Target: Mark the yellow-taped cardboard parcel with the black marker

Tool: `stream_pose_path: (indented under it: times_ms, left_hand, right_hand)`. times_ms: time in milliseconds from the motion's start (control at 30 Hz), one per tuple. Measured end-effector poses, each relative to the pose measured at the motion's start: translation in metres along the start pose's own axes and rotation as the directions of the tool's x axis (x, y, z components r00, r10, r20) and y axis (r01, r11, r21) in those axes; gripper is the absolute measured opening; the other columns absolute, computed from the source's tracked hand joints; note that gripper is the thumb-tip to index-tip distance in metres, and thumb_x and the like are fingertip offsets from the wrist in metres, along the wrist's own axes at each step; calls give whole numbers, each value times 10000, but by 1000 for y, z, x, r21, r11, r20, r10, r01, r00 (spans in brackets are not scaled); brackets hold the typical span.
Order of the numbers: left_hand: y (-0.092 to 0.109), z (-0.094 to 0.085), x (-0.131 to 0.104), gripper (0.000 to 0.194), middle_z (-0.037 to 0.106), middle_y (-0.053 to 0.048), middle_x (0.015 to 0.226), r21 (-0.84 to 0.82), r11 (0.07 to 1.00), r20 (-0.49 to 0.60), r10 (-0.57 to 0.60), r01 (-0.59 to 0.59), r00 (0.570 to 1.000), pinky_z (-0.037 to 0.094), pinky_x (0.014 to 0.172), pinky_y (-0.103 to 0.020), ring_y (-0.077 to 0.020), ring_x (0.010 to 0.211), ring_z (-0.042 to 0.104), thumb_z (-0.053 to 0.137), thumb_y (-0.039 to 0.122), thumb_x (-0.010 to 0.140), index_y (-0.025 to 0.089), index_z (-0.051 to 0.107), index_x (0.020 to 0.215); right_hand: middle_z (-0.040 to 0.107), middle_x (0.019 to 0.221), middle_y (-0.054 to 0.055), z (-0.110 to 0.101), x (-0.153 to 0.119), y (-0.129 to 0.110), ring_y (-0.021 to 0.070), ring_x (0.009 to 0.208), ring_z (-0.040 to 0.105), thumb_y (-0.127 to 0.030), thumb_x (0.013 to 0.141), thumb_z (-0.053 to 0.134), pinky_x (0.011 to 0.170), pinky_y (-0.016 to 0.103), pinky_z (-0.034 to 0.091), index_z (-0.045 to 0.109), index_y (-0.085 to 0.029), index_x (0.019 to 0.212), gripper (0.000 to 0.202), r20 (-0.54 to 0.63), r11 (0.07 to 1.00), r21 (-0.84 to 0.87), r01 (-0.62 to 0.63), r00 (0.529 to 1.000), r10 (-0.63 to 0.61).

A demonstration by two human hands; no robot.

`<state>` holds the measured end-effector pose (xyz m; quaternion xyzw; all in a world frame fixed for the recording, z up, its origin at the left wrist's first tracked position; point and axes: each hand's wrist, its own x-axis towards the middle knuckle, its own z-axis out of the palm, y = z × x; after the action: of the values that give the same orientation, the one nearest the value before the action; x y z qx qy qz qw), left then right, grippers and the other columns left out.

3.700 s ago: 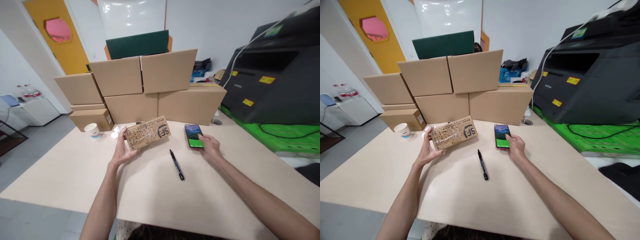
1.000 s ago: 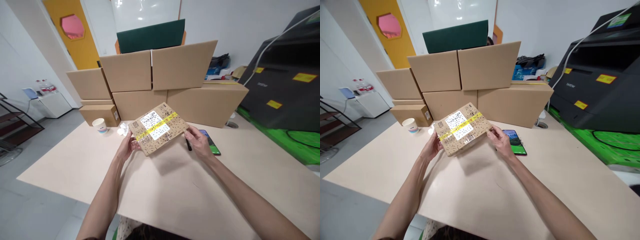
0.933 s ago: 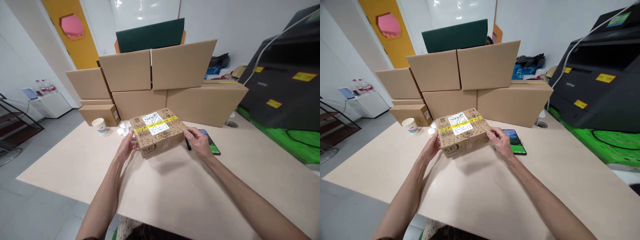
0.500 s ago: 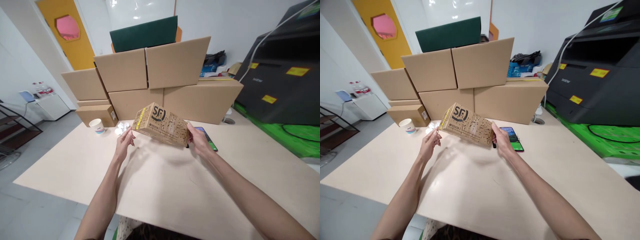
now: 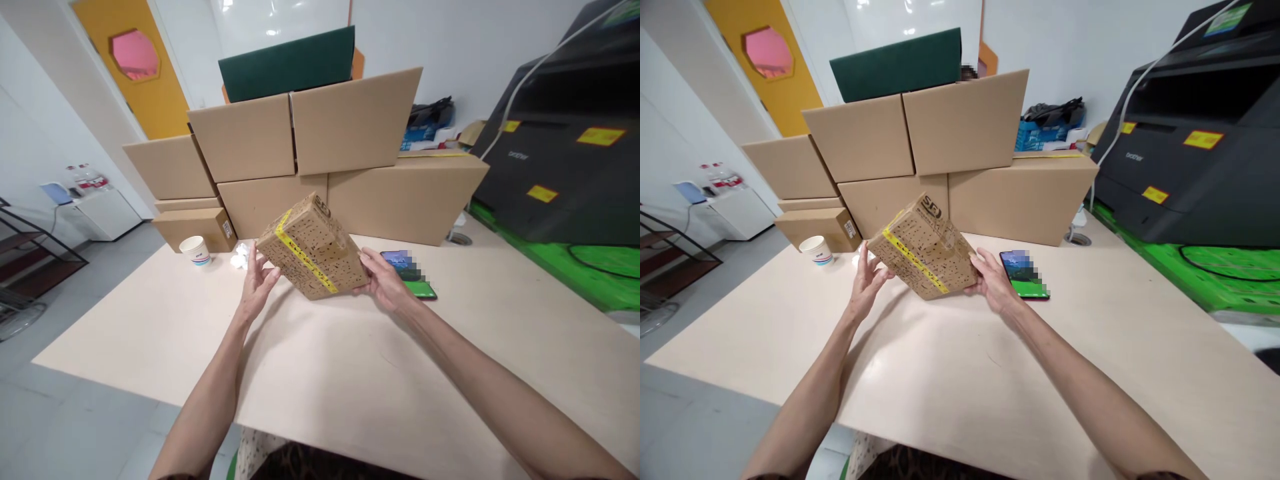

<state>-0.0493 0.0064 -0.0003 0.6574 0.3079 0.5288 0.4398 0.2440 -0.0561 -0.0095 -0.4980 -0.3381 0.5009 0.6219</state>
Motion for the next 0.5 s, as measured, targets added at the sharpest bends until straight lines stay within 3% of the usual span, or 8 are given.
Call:
stream_pose_path:
  times_ms: [133,267,500]
  left_hand:
    - [3,-1,1,1122,622,-112,1322,-51,999,-21,-18,17,1000,616,808,-338,-167,904,657,799,566,816,375,87,1662]
    - [6,-4,2,1142,646,-60,1134,-140,979,-10,-152,149,988,631,734,-320,-158,835,673,833,522,783,362,110,1651]
    - [4,-2,3,1041,684,-2,885,-297,880,38,-376,370,926,612,615,-272,-130,644,679,927,415,670,229,343,1512]
  right_hand:
    - [732,861,4,3,-6,-10,158,617,674,-406,790,795,472,286,592,666,-256,1041,319,85,997,68,-34,996,28]
    - [726,690,12,4,-13,-25,157,494,653,-471,711,860,429,270,550,676,-201,911,383,155,996,89,-9,988,-5]
    - [696,543,17,7,-27,-48,129,373,575,-650,636,888,364,227,446,625,-196,737,534,204,993,54,104,972,-113]
